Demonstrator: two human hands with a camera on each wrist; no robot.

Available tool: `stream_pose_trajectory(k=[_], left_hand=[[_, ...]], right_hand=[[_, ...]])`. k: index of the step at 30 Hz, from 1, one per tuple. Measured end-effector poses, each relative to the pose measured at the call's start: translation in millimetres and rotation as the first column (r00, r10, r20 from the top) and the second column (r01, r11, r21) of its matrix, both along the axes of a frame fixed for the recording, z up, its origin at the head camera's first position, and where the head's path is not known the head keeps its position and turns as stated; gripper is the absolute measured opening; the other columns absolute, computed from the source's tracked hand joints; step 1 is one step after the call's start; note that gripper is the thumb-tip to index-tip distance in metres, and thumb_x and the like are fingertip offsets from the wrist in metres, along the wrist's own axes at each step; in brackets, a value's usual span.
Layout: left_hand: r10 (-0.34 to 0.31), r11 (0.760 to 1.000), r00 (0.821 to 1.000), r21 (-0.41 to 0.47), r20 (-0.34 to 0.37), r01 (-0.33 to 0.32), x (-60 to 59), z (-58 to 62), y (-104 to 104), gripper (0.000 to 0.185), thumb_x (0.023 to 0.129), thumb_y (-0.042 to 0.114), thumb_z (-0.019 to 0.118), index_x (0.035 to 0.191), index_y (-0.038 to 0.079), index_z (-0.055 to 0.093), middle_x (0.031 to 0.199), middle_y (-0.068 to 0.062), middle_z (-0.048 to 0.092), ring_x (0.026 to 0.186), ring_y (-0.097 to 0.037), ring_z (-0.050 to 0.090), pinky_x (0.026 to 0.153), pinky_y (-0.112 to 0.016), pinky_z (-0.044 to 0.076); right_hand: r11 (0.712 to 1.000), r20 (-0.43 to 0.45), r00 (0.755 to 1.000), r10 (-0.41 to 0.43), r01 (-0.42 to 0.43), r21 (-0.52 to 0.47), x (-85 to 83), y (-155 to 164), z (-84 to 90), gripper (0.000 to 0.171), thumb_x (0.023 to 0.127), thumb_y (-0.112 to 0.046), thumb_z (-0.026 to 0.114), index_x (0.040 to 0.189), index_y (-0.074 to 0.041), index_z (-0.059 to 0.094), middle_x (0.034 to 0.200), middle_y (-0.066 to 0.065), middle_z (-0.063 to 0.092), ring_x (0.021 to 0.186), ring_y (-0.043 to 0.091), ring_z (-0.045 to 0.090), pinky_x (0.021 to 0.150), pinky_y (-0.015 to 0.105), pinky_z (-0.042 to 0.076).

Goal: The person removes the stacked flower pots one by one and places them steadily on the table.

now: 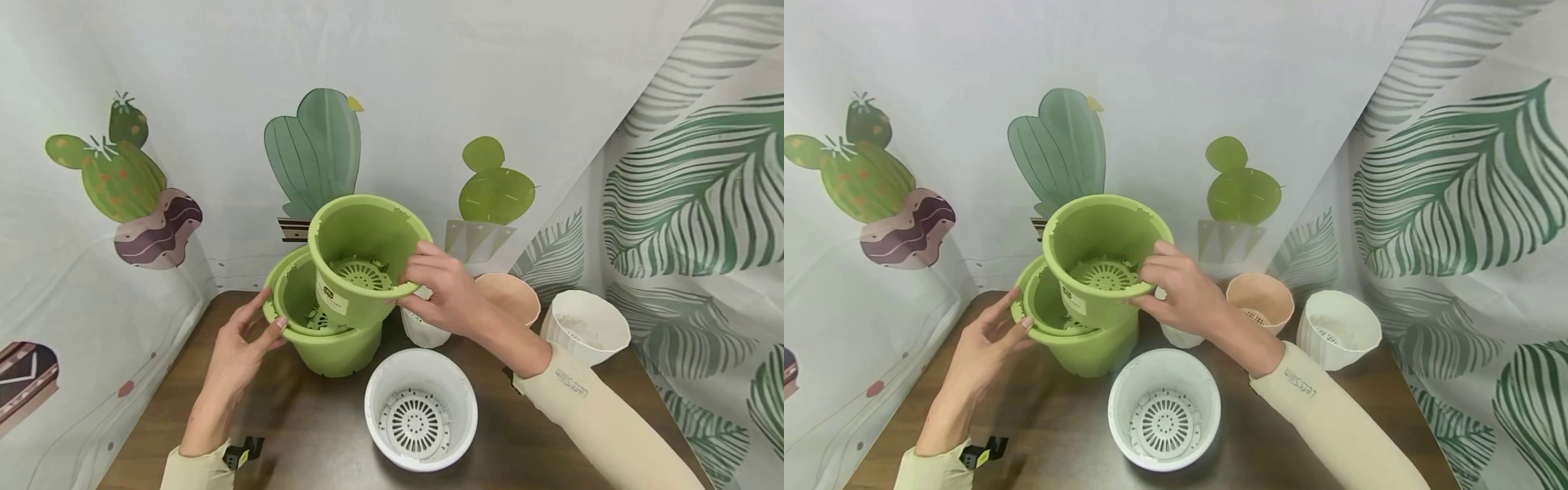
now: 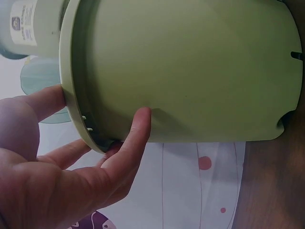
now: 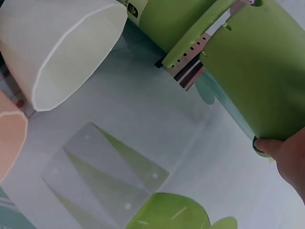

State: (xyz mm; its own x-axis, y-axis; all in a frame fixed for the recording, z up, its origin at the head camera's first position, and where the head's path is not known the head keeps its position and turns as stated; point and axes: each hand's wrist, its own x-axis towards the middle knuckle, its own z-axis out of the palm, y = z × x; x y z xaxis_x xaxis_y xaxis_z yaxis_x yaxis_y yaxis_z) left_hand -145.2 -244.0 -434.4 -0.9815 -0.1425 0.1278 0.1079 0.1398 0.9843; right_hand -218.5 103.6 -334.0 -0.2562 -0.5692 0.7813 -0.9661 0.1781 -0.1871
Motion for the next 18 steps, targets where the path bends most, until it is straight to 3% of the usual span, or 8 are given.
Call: stream_pose_trajectory(k=[10,18], left_hand=[[-0.005,1.000,1.000,-0.019,-0.004,0.005,1.0,-0.3,-1.2,0.072,0.101,0.013,0.075,0.164,0.016,0.041,0.157,-0.015,0.040,0.122,-0.007,0.061,0.089,-0.033,0.062],[-0.004,1.000,1.000,-0.031,-0.003,0.004,0.4,-2.3,-1.5,0.072,0.101,0.014,0.074,0.164,0.017,0.041,0.157,-0.014,0.041,0.123,-0.007,0.060,0.090,-0.035,0.061]], right_hand=[[1.000,-0.012,1.000,-0.019,0.019,0.001,17.9,21.8,-3.0,0.013,0.082,-0.006,0.082,0.080,-0.011,0.071,0.080,-0.003,0.070,0.081,0.021,0.054,0.077,0.028,0.041],[0.996,-0.068,0.998,-0.005,-0.001,-0.091,33.3,33.6,-5.3,0.013,0.078,-0.003,0.081,0.081,-0.013,0.073,0.079,-0.006,0.071,0.078,0.017,0.056,0.073,0.028,0.042]])
